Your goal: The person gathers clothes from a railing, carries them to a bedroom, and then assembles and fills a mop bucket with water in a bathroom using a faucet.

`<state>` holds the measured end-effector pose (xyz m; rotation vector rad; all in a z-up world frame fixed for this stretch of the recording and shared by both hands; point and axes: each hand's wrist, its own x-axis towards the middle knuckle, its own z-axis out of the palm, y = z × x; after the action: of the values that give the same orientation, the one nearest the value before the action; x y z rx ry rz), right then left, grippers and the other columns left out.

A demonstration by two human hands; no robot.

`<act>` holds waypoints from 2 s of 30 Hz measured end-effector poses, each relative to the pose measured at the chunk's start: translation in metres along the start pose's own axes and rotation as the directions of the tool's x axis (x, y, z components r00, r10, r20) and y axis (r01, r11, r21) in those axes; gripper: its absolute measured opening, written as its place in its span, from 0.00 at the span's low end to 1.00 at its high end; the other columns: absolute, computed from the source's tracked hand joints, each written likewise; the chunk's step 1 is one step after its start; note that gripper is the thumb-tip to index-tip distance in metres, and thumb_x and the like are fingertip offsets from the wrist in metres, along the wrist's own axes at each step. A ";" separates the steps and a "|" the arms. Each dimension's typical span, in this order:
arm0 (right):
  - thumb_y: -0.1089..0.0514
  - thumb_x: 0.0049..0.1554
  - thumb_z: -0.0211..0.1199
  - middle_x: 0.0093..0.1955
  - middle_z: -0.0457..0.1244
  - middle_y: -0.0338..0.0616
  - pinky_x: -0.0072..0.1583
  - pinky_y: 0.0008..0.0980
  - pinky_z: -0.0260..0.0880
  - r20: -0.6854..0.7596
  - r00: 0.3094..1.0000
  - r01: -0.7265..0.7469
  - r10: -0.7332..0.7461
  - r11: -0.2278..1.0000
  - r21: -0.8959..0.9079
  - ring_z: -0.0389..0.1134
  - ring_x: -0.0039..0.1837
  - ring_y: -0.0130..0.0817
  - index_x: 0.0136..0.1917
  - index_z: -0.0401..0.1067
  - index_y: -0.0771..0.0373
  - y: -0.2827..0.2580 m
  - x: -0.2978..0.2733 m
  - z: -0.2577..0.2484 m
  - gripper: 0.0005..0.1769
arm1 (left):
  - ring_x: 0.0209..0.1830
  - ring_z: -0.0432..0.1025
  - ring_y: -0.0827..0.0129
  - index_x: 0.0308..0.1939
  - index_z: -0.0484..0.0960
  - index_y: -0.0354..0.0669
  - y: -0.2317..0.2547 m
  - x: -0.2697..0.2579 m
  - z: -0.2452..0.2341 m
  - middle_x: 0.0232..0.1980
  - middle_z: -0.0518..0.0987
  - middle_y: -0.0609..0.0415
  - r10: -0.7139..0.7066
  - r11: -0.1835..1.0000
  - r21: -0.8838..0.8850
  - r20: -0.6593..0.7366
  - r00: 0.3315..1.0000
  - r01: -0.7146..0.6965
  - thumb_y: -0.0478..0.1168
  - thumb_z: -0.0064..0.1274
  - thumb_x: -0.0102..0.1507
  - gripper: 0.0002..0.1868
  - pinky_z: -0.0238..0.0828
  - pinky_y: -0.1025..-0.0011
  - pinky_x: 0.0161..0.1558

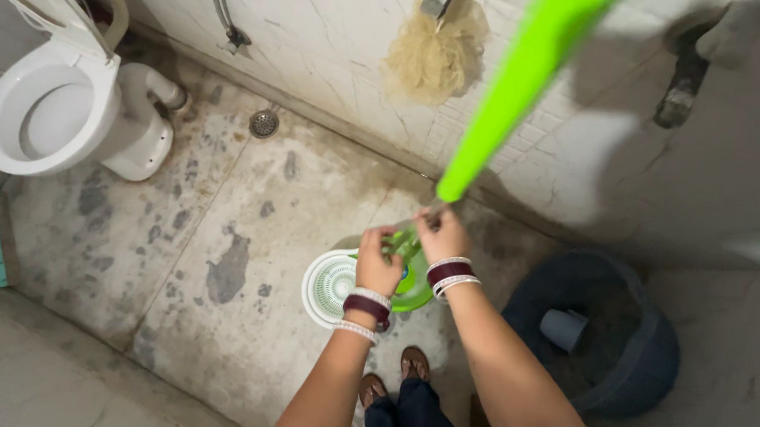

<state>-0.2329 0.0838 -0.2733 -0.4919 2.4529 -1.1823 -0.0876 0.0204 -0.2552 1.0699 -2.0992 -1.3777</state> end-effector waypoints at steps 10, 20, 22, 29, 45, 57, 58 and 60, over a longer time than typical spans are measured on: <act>0.50 0.62 0.69 0.45 0.75 0.43 0.53 0.27 0.67 -0.179 0.950 -0.122 0.254 0.835 0.537 0.70 0.47 0.29 0.44 0.78 0.69 0.196 -0.005 -0.005 0.17 | 0.65 0.69 0.46 0.62 0.77 0.43 -0.185 -0.140 0.147 0.62 0.74 0.37 -0.286 0.958 0.160 0.456 0.843 0.238 0.31 0.54 0.55 0.28 0.64 0.61 0.66; 0.57 0.61 0.65 0.45 0.69 0.44 0.40 0.26 0.59 -0.032 0.918 -0.311 0.395 0.768 0.560 0.63 0.42 0.28 0.46 0.80 0.65 0.264 -0.025 0.025 0.09 | 0.75 0.54 0.36 0.77 0.51 0.33 -0.336 -0.174 0.262 0.78 0.52 0.29 -0.695 0.687 0.341 0.051 0.717 0.642 0.47 0.51 0.61 0.45 0.57 0.46 0.71; 0.58 0.60 0.59 0.48 0.72 0.41 0.41 0.23 0.63 -0.031 0.937 -0.267 0.349 0.768 0.583 0.68 0.45 0.25 0.44 0.79 0.63 0.266 -0.023 0.020 0.10 | 0.76 0.50 0.33 0.77 0.47 0.29 -0.388 -0.157 0.257 0.77 0.49 0.26 -0.696 0.569 0.340 -0.285 0.659 0.749 0.52 0.52 0.61 0.49 0.54 0.41 0.68; 0.65 0.58 0.56 0.48 0.73 0.48 0.56 0.30 0.73 -0.089 0.974 -0.121 0.208 0.813 0.570 0.73 0.50 0.31 0.43 0.77 0.70 0.264 -0.013 0.013 0.09 | 0.77 0.50 0.32 0.79 0.40 0.34 -0.515 -0.087 0.135 0.77 0.48 0.24 -0.536 0.303 0.080 -0.809 0.239 0.950 0.62 0.67 0.52 0.67 0.58 0.38 0.66; 0.51 0.52 0.68 0.57 0.67 0.42 0.56 0.54 0.68 0.088 0.833 -0.466 0.546 0.607 0.644 0.66 0.64 0.41 0.50 0.76 0.57 0.278 -0.028 0.031 0.14 | 0.41 0.75 0.50 0.53 0.74 0.29 -0.310 -0.129 0.129 0.45 0.80 0.38 -0.432 0.902 -0.248 -0.535 0.726 0.354 0.42 0.66 0.51 0.31 0.80 0.57 0.40; 0.18 0.44 0.57 0.74 0.59 0.54 0.75 0.71 0.32 0.552 0.621 -0.781 0.557 0.383 0.493 0.62 0.73 0.53 0.83 0.45 0.43 0.285 -0.051 0.072 0.62 | 0.62 0.71 0.45 0.67 0.65 0.42 -0.229 -0.105 0.192 0.61 0.76 0.40 -0.642 0.703 0.280 -0.146 0.753 0.653 0.53 0.54 0.62 0.34 0.63 0.47 0.63; 0.16 0.43 0.56 0.74 0.61 0.56 0.75 0.71 0.30 0.585 0.599 -0.800 0.547 0.370 0.473 0.62 0.72 0.52 0.83 0.46 0.44 0.281 -0.052 0.079 0.63 | 0.65 0.67 0.45 0.71 0.60 0.43 -0.224 -0.109 0.191 0.65 0.73 0.39 -0.600 0.723 0.310 -0.163 0.783 0.618 0.52 0.56 0.59 0.40 0.58 0.45 0.65; 0.18 0.43 0.55 0.71 0.64 0.57 0.75 0.71 0.31 0.586 0.612 -0.788 0.532 0.342 0.512 0.64 0.72 0.50 0.82 0.39 0.37 0.271 -0.057 0.090 0.61 | 0.70 0.59 0.45 0.80 0.50 0.44 -0.218 -0.119 0.190 0.72 0.67 0.38 -0.513 0.752 0.370 -0.192 0.837 0.545 0.50 0.58 0.54 0.53 0.46 0.41 0.67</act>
<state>-0.1808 0.2089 -0.5312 0.5360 1.3690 -1.3876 -0.0623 0.1771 -0.5246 1.9909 -2.1700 -1.0900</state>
